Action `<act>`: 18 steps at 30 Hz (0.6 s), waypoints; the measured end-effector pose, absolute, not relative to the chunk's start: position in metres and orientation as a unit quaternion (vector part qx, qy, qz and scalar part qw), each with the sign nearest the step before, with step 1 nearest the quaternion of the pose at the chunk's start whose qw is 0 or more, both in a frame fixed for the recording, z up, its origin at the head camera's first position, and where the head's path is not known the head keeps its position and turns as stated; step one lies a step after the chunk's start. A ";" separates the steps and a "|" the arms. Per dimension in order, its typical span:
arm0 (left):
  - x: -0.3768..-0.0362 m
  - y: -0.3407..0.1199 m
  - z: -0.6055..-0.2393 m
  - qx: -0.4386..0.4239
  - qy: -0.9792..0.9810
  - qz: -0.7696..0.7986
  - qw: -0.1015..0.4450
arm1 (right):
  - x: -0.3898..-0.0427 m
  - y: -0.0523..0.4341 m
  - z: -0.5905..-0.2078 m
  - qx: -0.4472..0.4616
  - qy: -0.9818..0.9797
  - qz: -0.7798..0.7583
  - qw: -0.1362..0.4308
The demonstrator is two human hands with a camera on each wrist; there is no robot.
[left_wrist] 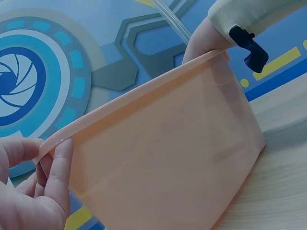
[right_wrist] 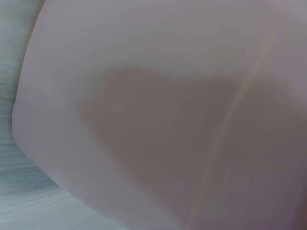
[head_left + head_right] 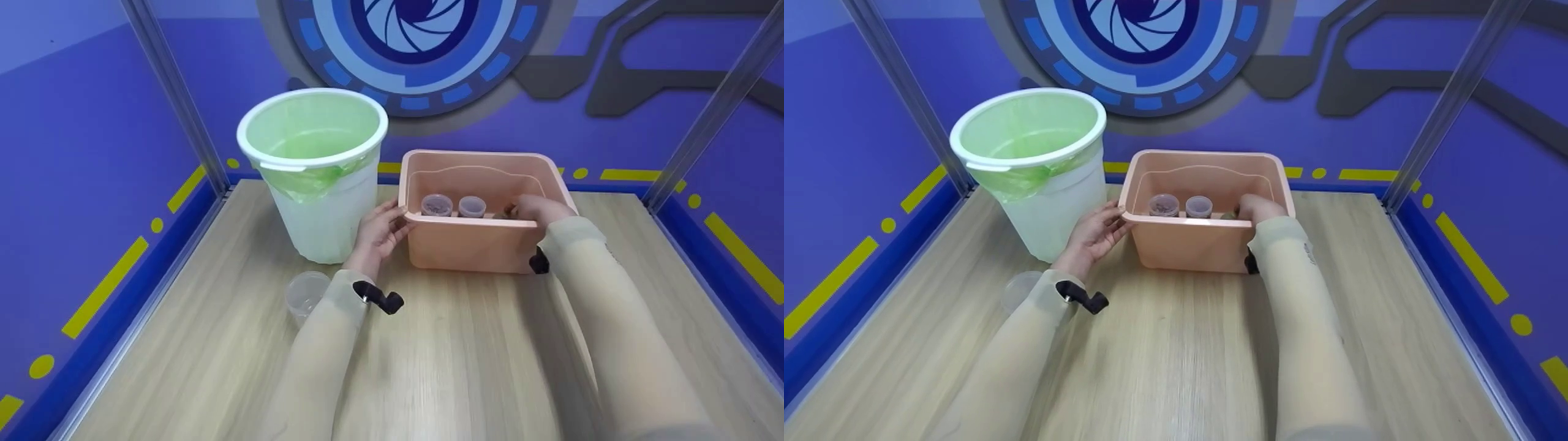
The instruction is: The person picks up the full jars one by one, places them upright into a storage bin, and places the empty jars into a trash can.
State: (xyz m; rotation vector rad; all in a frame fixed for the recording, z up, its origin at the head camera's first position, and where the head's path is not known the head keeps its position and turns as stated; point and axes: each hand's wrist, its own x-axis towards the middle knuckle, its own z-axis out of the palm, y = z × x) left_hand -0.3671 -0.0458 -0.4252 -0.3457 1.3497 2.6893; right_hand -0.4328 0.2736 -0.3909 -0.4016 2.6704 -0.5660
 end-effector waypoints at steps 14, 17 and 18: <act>-0.325 -0.075 -0.416 -0.100 0.428 0.896 0.071 | -0.430 0.270 -0.378 -0.105 0.937 -0.327 0.057; -0.294 -0.105 -0.411 0.006 0.463 0.885 0.043 | -0.427 0.264 -0.363 -0.090 0.918 -0.386 -0.010; -0.283 -0.117 -0.410 0.057 0.486 0.872 0.014 | -0.425 0.260 -0.357 -0.083 0.907 -0.412 -0.025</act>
